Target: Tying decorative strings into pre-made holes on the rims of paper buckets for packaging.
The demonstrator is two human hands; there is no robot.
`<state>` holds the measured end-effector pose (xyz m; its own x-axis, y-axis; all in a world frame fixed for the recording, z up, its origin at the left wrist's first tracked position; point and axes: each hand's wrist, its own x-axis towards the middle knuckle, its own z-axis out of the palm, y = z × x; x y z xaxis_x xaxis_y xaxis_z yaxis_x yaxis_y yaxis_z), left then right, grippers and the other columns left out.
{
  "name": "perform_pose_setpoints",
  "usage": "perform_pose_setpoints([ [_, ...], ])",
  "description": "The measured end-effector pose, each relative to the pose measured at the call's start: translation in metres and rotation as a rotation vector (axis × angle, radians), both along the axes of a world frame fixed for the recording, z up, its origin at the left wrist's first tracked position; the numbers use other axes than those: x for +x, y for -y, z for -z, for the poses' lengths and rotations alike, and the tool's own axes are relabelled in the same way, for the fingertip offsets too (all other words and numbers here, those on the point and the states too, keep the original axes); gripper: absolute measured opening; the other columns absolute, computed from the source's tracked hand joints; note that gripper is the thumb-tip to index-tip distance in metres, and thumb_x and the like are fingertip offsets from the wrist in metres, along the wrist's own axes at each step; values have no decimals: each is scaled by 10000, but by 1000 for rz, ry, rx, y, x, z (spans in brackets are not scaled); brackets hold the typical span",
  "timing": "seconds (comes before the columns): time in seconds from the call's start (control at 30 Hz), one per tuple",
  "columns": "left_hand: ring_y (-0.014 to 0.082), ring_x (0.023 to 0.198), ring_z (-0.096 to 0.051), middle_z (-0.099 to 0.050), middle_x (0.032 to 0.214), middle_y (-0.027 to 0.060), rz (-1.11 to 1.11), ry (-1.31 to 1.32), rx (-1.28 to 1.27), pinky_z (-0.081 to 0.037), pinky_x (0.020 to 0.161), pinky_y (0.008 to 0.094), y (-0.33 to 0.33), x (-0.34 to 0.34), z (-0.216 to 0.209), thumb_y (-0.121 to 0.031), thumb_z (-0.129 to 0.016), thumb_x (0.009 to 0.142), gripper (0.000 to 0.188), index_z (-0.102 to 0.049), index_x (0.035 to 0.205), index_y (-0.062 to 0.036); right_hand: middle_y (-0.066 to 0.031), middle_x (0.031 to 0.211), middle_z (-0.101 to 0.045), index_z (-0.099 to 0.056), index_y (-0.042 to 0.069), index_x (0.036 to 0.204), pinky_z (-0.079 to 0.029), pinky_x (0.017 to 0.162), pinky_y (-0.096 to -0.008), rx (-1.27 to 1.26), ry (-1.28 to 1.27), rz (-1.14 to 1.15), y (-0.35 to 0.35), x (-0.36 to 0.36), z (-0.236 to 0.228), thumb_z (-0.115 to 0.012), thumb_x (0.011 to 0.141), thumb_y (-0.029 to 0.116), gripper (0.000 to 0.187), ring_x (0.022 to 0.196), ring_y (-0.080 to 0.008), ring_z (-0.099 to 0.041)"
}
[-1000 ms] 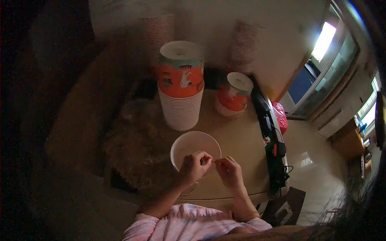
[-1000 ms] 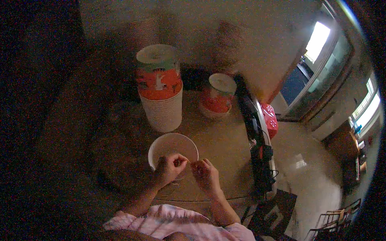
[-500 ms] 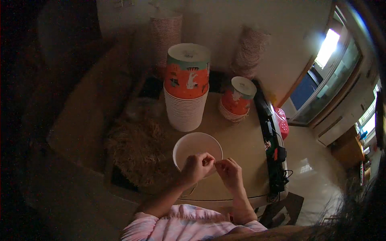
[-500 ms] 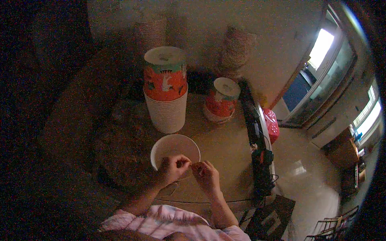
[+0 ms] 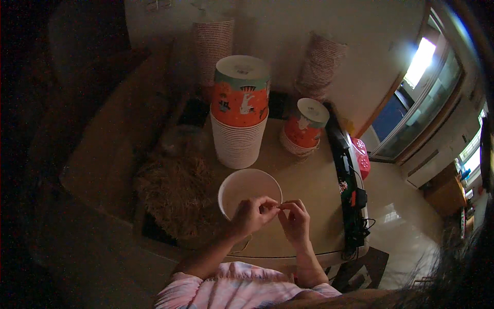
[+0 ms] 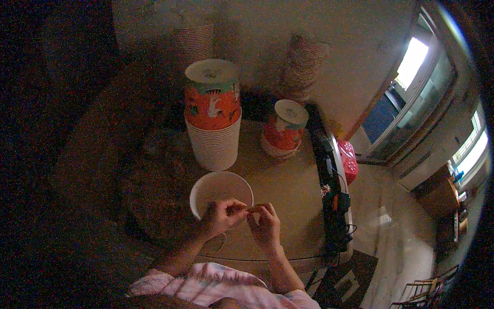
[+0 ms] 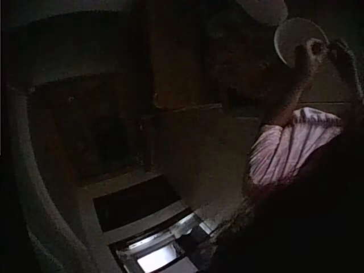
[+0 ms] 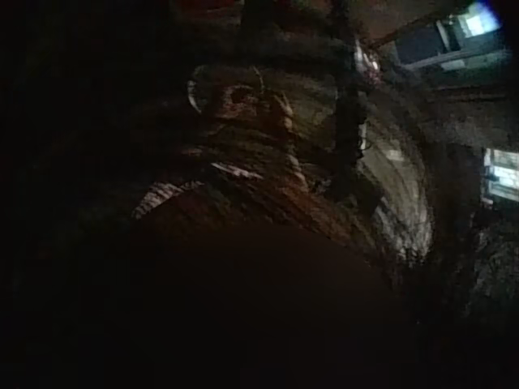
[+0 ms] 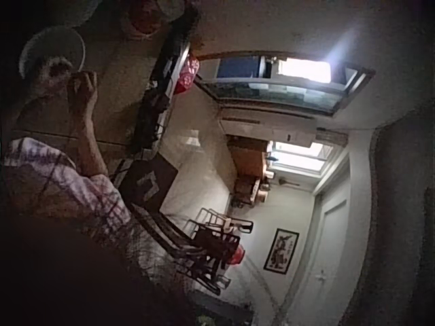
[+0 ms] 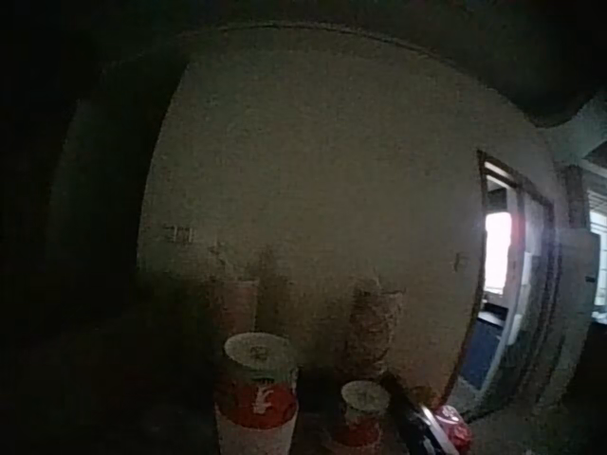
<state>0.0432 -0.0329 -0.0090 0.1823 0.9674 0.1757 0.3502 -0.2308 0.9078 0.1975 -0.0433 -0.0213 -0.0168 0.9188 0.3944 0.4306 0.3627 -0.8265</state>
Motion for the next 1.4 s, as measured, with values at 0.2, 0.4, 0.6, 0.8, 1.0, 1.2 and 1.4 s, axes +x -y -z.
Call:
perform_pose_setpoints([
  [0.2,183,650,-639,-649,734,113,-42,47,96,-486,594,294,-2,-1,11,-159,-622,806,149,-636,862,-21,-22,842,-551,-628,56,843,-316,453,-191,24,-13,5,0,-4,-1,-671,728,11,131,552,-44,-410],
  [0.4,190,677,-645,-650,749,122,-58,16,90,-489,608,289,0,-4,2,-137,-609,814,129,-627,850,-15,-10,813,-565,-610,64,833,-317,445,-189,94,87,3,-4,-7,1,-665,737,9,124,524,-33,-383],
  [0.6,128,695,-620,-663,781,70,-64,27,4,-479,645,267,0,-8,4,-146,-617,808,126,-646,857,-34,-1,718,-585,-572,57,798,-356,455,-210,-33,-51,9,-3,-18,-2,-647,754,16,95,490,-44,-392],
  [0.8,126,691,-622,-664,778,72,-66,18,17,-477,638,262,-1,-9,4,-146,-622,808,128,-644,846,-26,-93,774,-597,-580,60,821,-463,596,-308,-56,116,1,-3,-13,-3,-642,759,51,88,661,-223,-579],
  [1.0,134,698,-623,-662,784,80,-73,-11,19,-479,650,263,-1,-9,5,-142,-619,809,128,-642,848,-22,-101,772,-590,-582,59,820,-470,609,-333,-67,147,-6,-3,-13,-3,-644,751,58,93,697,-258,-589],
  [1.2,141,723,-624,-660,807,84,-65,-12,-25,-479,671,270,0,-9,3,-137,-611,815,129,-637,863,-20,-45,692,-547,-561,55,766,-392,482,-226,42,57,21,-4,-15,5,-632,738,26,82,518,-93,-466],
  [1.4,131,719,-621,-660,798,78,-48,11,-10,-481,661,267,-2,-9,6,-135,-614,811,127,-636,860,-20,-119,781,-585,-559,55,824,-468,609,-341,-73,108,4,-1,-11,1,-609,773,62,72,696,-284,-591],
])
